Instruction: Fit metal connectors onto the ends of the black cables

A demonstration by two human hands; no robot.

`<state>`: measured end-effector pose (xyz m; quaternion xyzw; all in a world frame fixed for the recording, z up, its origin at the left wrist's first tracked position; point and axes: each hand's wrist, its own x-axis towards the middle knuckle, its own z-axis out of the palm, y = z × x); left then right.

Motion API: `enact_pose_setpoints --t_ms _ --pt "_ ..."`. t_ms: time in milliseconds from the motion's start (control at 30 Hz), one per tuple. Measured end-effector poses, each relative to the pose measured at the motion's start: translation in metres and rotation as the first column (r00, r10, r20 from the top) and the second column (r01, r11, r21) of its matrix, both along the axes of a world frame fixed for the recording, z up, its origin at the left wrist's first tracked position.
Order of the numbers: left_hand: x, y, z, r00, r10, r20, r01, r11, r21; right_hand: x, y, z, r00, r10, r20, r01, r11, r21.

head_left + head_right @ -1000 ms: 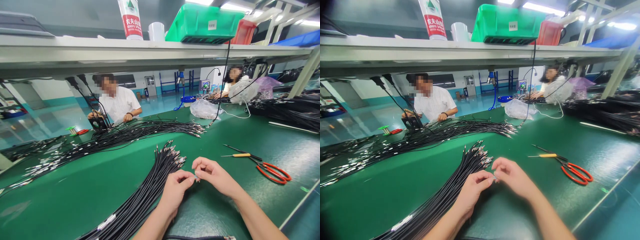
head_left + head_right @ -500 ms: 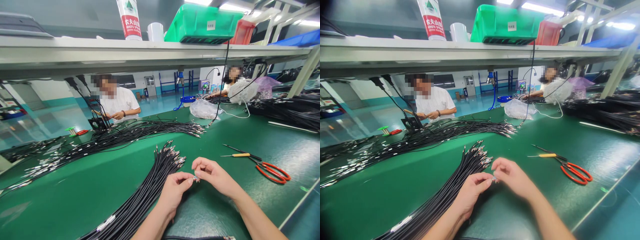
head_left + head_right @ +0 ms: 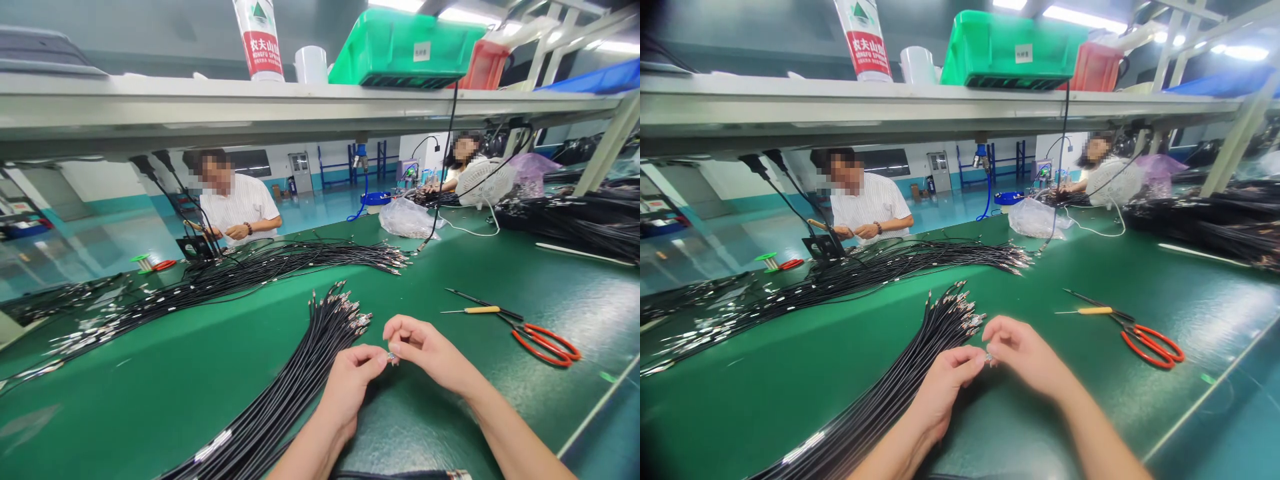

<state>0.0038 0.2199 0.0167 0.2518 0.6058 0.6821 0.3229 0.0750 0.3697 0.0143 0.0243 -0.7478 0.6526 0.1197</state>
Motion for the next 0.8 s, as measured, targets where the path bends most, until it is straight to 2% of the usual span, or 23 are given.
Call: enact_pose_setpoints --t_ms 400,533,633,800 --pt "-0.0005 -0.0005 0.0008 1.000 -0.025 -0.002 0.025 0.999 0.029 -0.0003 -0.0009 0.0000 1.000 0.014 0.013 -0.013 1.000 -0.023" --pt "-0.0015 -0.0026 -0.0005 0.999 -0.008 -0.037 0.009 1.000 0.026 -0.0014 0.0012 0.0001 0.999 -0.011 0.052 0.008 0.998 0.058" --pt "-0.0017 -0.0037 -0.0011 0.999 -0.041 -0.007 0.042 0.998 0.040 -0.0005 0.0025 -0.0004 0.998 -0.021 0.065 0.014 0.995 0.100" --pt "-0.0009 -0.0030 -0.0025 0.997 -0.078 0.014 0.077 0.995 0.068 0.0010 0.0034 -0.0026 0.998 0.002 0.070 -0.003 1.000 0.018"
